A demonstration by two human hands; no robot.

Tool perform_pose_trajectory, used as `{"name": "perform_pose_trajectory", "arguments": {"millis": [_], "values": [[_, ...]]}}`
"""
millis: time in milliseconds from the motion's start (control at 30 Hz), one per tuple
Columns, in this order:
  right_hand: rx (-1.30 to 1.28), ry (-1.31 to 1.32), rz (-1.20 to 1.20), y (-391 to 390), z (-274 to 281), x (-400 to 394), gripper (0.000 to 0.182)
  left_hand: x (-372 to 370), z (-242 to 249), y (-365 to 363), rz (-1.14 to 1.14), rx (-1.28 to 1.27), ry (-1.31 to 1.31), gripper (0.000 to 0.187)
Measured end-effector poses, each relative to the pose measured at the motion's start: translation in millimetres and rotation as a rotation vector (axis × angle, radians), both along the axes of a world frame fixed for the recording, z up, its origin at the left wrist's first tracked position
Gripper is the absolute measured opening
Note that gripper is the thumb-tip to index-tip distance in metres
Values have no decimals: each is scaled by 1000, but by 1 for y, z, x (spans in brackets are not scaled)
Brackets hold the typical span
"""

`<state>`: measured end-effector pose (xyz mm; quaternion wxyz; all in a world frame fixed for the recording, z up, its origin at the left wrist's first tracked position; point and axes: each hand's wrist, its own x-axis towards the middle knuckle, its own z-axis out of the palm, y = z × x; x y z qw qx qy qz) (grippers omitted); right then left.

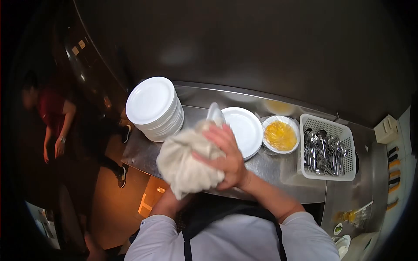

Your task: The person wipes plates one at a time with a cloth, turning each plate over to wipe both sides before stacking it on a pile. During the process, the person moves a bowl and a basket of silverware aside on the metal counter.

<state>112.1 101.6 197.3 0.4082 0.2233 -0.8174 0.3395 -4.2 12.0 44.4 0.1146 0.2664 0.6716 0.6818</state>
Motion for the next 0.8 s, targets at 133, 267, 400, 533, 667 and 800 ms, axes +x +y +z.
{"name": "perform_pose_trajectory", "arguments": {"millis": [133, 267, 400, 533, 667, 800], "values": [[-757, -187, 240, 36, -4, -45, 49, 11, 22, 23, 53, -11, 80, 57], [-994, -322, 163, 22, -105, -28, 46, 8, 47, 38, 154, -78, 187, 57], [-1063, -251, 333, 1, -85, 22, 69, -50, 70, 34, 431, -172, 211, 50], [-925, -431, -251, 40, -60, 10, 57, -93, 94, 20, 575, -495, 567, 38], [-1467, -313, -164, 82, -54, -13, 42, -54, 169, 3, 128, 233, 171, 41], [-1646, -318, -62, 79, -72, -24, 49, 2, 135, 7, 101, 249, 390, 52]]}}
